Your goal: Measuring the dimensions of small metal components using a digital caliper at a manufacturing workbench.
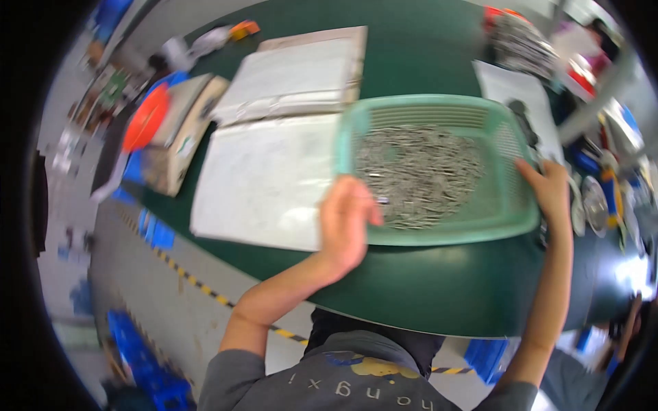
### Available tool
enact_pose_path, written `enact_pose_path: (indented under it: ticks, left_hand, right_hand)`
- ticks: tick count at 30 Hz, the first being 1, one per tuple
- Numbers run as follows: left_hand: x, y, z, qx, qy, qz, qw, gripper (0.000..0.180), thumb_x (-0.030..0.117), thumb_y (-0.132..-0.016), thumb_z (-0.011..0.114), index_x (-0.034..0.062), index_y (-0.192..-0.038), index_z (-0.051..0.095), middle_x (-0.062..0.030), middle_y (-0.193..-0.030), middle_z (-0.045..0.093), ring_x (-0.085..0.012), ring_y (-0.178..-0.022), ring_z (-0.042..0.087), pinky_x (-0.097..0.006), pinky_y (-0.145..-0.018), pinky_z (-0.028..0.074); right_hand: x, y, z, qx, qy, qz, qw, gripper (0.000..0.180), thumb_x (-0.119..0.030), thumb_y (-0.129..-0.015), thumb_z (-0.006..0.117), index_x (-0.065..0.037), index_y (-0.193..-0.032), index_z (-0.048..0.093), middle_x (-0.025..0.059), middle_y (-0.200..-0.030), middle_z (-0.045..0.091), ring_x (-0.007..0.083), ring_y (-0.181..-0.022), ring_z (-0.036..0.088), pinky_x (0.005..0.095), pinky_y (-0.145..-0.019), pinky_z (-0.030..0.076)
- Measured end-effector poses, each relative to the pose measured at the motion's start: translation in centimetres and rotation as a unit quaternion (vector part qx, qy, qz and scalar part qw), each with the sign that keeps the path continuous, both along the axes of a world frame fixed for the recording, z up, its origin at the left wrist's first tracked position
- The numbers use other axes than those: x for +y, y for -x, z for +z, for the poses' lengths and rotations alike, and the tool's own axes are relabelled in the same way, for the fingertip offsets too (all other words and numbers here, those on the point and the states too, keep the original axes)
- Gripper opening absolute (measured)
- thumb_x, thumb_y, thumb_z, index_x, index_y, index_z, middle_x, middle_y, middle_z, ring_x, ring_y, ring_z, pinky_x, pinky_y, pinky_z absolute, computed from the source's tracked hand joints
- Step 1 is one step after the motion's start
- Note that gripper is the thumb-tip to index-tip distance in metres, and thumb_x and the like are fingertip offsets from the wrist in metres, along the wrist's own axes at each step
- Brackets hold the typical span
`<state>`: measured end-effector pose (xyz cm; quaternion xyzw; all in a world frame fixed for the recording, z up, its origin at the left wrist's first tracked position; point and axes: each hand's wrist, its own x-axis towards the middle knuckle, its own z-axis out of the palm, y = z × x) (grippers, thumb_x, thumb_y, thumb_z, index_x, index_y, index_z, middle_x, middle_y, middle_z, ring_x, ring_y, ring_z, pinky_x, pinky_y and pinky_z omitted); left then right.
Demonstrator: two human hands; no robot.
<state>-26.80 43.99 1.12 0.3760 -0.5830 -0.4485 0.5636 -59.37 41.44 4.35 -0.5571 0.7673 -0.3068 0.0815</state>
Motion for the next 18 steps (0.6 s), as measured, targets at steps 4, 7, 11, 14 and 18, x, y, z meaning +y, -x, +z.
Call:
enact_pose_path:
  ticks: [4,7,11,14,18]
  left_hand:
    - [1.6,-0.2,1.3,-0.023,-0.004,-0.021,1.000,0.025,0.022,-0.095,0.036,0.0043,-0.079,0.044,-0.0059,-0.062,0.050,-0.0131,-0.055,0.052,-0.026,-0.054,0.043]
    - [0.5,-4.5,2.3,0.114,-0.021,-0.018,0.993,0.028,0.022,-0.094,0.037,0.0017,-0.079,0.048,-0.0103,-0.068,0.058,-0.0158,-0.062,0.054,-0.029,-0.066,0.043]
    - [-2.9,-18.5,1.1,-0.214,0.019,0.293,0.932,0.018,0.012,-0.090,0.040,0.0028,-0.089,0.056,-0.0072,-0.087,0.058,-0.0148,-0.075,0.054,-0.029,-0.068,0.044]
    - [-2.8,-29.0,-4.0,-0.296,-0.024,0.413,0.861,0.030,0.020,-0.091,0.040,-0.0028,-0.099,0.058,-0.0158,-0.093,0.057,-0.0254,-0.087,0.055,-0.033,-0.079,0.042]
    - [-1.8,-27.2,-4.5,-0.321,-0.074,0.431,0.840,0.032,0.021,-0.091,0.040,-0.0025,-0.103,0.058,-0.0153,-0.097,0.058,-0.0253,-0.088,0.056,-0.033,-0.080,0.042]
  right_hand:
    - [0.3,3.4,-1.2,0.037,0.033,0.038,0.998,0.041,-0.028,-0.072,0.069,0.001,-0.056,0.047,-0.0004,-0.051,0.040,0.0066,-0.051,0.035,0.0312,-0.044,0.027]
    - [0.5,5.1,-1.6,0.037,0.040,0.067,0.996,0.036,-0.022,-0.073,0.068,0.002,-0.058,0.047,-0.0006,-0.051,0.039,0.0068,-0.051,0.034,0.0302,-0.044,0.026]
    - [1.7,6.3,-1.4,0.057,0.008,0.074,0.996,0.033,-0.016,-0.073,0.066,0.001,-0.056,0.043,-0.0027,-0.052,0.036,0.0057,-0.050,0.032,0.0283,-0.044,0.025]
    - [0.9,5.9,-1.0,0.063,0.010,0.089,0.994,0.032,-0.015,-0.074,0.065,0.000,-0.056,0.043,-0.0026,-0.052,0.037,0.0056,-0.050,0.033,0.0276,-0.044,0.026]
    - [0.5,6.6,-1.1,0.096,-0.005,0.086,0.992,0.032,-0.016,-0.076,0.063,0.000,-0.057,0.042,-0.0018,-0.052,0.036,0.0060,-0.051,0.033,0.0279,-0.044,0.026]
